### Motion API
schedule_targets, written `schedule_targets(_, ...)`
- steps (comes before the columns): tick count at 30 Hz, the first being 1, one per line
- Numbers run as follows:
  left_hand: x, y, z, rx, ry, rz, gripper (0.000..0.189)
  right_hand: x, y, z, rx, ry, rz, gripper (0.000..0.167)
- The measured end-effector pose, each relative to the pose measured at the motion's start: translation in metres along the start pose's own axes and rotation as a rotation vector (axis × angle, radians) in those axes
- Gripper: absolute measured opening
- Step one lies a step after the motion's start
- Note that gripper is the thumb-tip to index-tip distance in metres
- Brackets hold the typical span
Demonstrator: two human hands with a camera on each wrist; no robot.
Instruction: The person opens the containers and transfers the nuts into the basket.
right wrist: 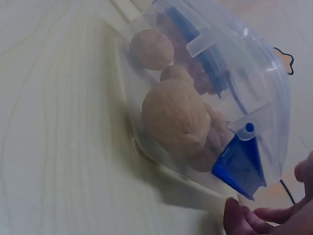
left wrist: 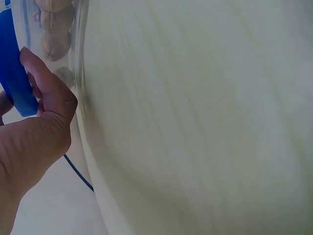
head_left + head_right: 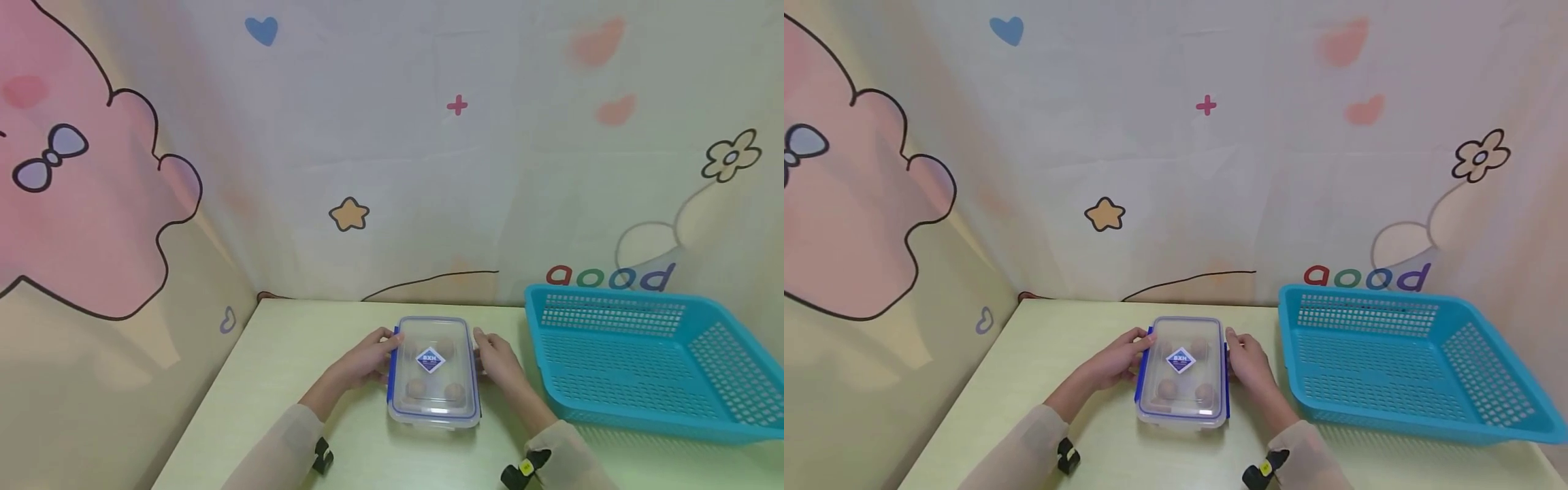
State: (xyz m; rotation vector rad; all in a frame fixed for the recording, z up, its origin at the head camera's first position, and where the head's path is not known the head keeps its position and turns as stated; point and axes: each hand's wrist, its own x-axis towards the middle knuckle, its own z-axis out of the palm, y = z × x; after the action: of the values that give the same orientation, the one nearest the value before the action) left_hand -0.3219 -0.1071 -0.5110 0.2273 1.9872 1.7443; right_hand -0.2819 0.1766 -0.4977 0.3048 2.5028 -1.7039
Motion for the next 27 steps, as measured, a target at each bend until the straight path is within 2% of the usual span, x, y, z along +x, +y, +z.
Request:
schedule_targets(5, 0.000, 0.001, -0.002, -0.003, -0.003, -0.008, 0.048, -0.009, -0.008, 0.001, -0.129, -0.068, -0.023, 0.087)
schedule_targets(9, 0.002, 0.002, -0.004, -0.006, -0.024, -0.020, 0.048, -0.011, -0.008, 0.003, -0.217, -0.106, -0.076, 0.093)
schedule_targets(19, 0.004, 0.005, -0.006, 0.036, -0.075, -0.009, 0.052, -0.012, 0.002, 0.010, -0.204, -0.044, -0.114, 0.096)
schedule_targets(27, 0.004, 0.004, -0.005, 0.046, -0.072, -0.001, 0.053, -0.016, 0.002, 0.012, -0.191, -0.022, -0.107, 0.093)
